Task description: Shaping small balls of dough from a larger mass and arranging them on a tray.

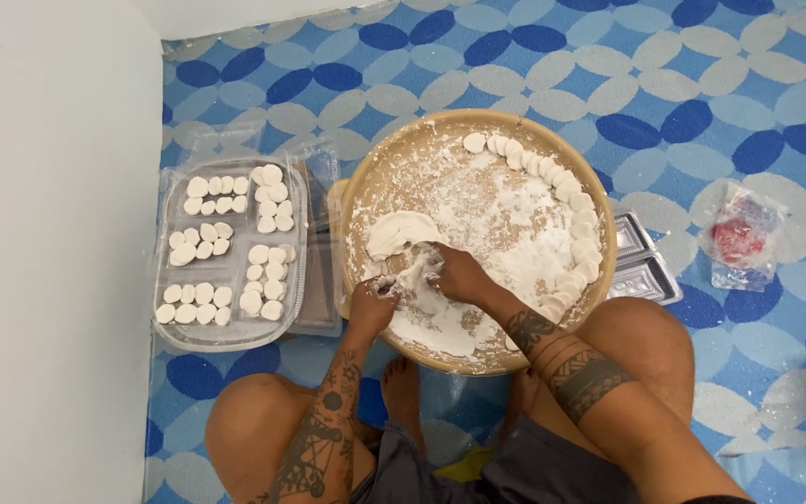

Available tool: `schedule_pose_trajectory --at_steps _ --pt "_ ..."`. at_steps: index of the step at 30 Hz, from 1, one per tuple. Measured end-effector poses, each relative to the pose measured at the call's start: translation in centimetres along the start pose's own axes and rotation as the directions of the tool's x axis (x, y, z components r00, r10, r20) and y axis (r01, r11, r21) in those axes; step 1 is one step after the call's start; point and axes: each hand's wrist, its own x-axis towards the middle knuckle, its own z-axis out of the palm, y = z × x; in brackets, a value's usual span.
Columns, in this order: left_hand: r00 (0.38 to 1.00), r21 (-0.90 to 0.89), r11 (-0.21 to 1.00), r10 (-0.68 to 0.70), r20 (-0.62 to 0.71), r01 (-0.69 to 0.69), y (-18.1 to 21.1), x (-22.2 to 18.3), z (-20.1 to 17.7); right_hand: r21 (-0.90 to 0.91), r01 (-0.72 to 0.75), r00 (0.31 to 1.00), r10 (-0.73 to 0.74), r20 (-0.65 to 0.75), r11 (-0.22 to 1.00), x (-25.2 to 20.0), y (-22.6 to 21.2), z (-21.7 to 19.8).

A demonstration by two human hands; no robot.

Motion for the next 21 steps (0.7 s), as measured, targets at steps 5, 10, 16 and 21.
schedule_pose_trajectory --at_steps 5,10,16,21 --pt "0.999 -0.109 0.994 0.022 0.029 -0.019 2.9 -1.9 -1.3 0.095 0.043 0.998 -0.046 0.033 0.995 -0.4 0.0 0.0" --pt "0.997 -0.203 0.978 0.059 0.052 -0.048 5.7 -2.7 -0.7 0.163 0.079 0.997 -0.079 -0.007 0.984 -1.4 -1.3 -1.6" --pt "0.993 -0.107 0.988 0.115 0.04 -0.11 10.7 -3.0 0.4 0.224 0.023 0.998 -0.007 -0.07 0.974 -1.1 0.6 -2.4" --pt "0.975 0.006 0.976 0.217 0.048 -0.218 9.7 -0.1 3.6 0.176 -0.089 0.981 0.117 -0.155 0.98 -0.4 2.1 -2.9"
